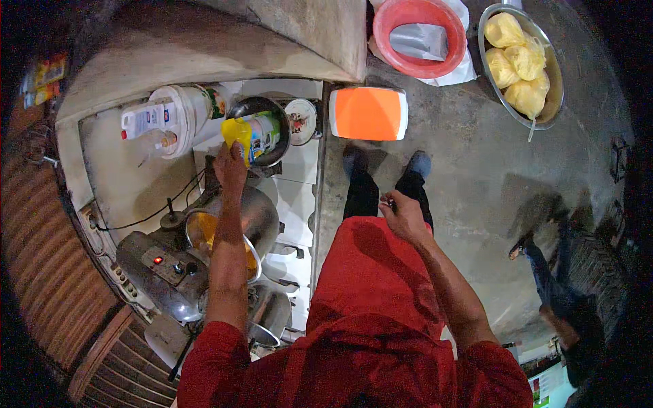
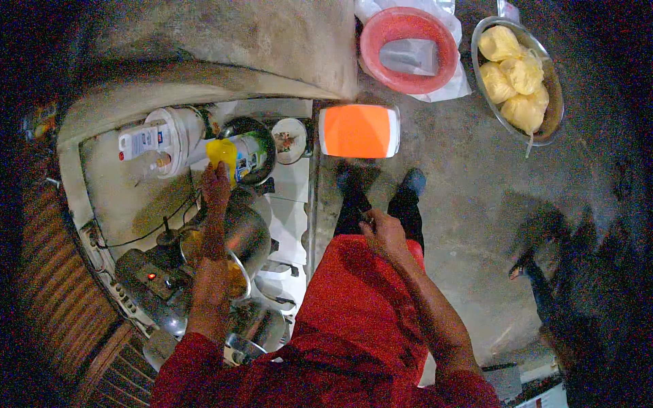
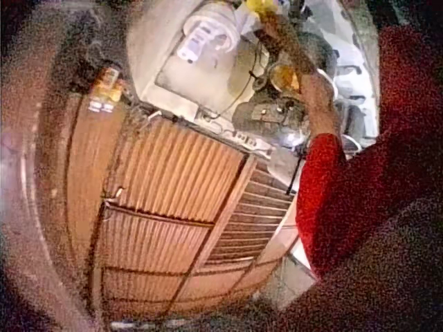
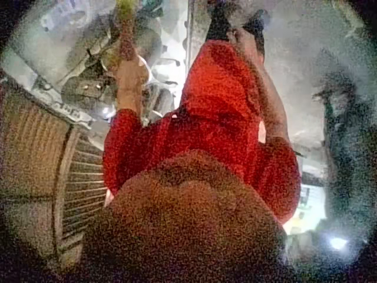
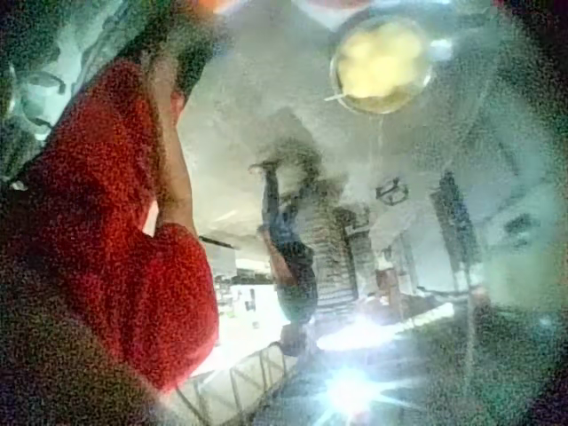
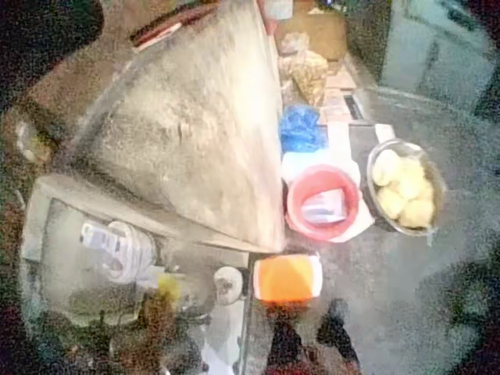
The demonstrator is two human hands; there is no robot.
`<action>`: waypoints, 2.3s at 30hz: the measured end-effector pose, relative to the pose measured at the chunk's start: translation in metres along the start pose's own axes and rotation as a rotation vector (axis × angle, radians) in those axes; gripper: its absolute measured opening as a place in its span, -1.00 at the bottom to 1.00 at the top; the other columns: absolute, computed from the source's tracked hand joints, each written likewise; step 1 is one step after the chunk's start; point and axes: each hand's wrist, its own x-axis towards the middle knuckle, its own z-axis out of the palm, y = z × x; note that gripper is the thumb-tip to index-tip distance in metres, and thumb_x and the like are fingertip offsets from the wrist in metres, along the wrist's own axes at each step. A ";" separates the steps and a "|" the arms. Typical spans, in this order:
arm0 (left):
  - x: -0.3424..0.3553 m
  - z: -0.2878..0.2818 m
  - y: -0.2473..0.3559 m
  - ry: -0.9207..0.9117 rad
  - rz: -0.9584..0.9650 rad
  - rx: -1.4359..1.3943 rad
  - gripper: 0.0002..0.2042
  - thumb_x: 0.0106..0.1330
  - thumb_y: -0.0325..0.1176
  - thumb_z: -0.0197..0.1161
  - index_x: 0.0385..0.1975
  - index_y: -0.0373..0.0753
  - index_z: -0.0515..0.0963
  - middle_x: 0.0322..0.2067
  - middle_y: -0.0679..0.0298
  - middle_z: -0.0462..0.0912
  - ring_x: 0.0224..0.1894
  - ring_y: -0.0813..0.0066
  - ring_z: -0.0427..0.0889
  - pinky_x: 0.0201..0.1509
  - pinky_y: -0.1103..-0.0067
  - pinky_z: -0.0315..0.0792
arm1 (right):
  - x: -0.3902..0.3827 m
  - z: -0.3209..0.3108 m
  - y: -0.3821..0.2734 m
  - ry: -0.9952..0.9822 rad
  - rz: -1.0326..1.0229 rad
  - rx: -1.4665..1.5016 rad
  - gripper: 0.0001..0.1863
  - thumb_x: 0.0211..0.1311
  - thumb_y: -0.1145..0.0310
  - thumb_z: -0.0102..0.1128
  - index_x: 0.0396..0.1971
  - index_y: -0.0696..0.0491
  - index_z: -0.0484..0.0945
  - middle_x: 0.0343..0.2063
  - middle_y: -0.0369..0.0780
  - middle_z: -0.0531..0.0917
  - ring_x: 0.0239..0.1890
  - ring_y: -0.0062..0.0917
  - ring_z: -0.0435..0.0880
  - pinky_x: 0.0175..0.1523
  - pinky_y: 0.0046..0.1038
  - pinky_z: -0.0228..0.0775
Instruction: Adding small packets of margarine or oil from a bag into a commercial mixer filled with dough.
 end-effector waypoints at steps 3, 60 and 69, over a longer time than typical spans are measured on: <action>0.014 -0.004 0.004 -0.012 -0.005 -0.044 -0.61 0.45 -0.06 0.08 -0.21 -0.36 0.55 -0.31 -0.09 0.68 -0.24 -0.14 0.65 -0.19 0.11 0.47 | 0.012 0.002 -0.010 0.016 -0.095 -0.026 -0.66 0.23 0.23 0.27 -0.10 0.12 0.58 -0.26 0.04 0.71 -0.19 0.00 0.69 -0.07 -0.11 0.54; -0.060 0.383 -0.136 0.119 -0.437 -0.144 -0.65 0.21 -0.41 0.32 0.01 -0.24 0.53 -0.01 0.20 0.60 0.02 0.17 0.58 0.03 0.23 0.50 | 0.083 0.039 0.123 -0.089 0.017 -0.007 -0.74 0.28 0.34 0.25 -0.11 0.17 0.59 -0.23 0.00 0.71 -0.18 -0.19 0.73 -0.08 -0.29 0.55; -0.045 0.395 -0.153 0.120 -0.252 0.167 -0.68 0.22 -0.39 0.30 -0.01 -0.24 0.54 -0.05 0.18 0.62 -0.02 0.15 0.60 0.00 0.23 0.50 | 0.088 0.049 0.119 -0.119 0.002 0.009 -0.74 0.24 0.32 0.28 -0.14 0.15 0.61 -0.33 0.03 0.70 -0.27 -0.08 0.72 -0.19 -0.20 0.55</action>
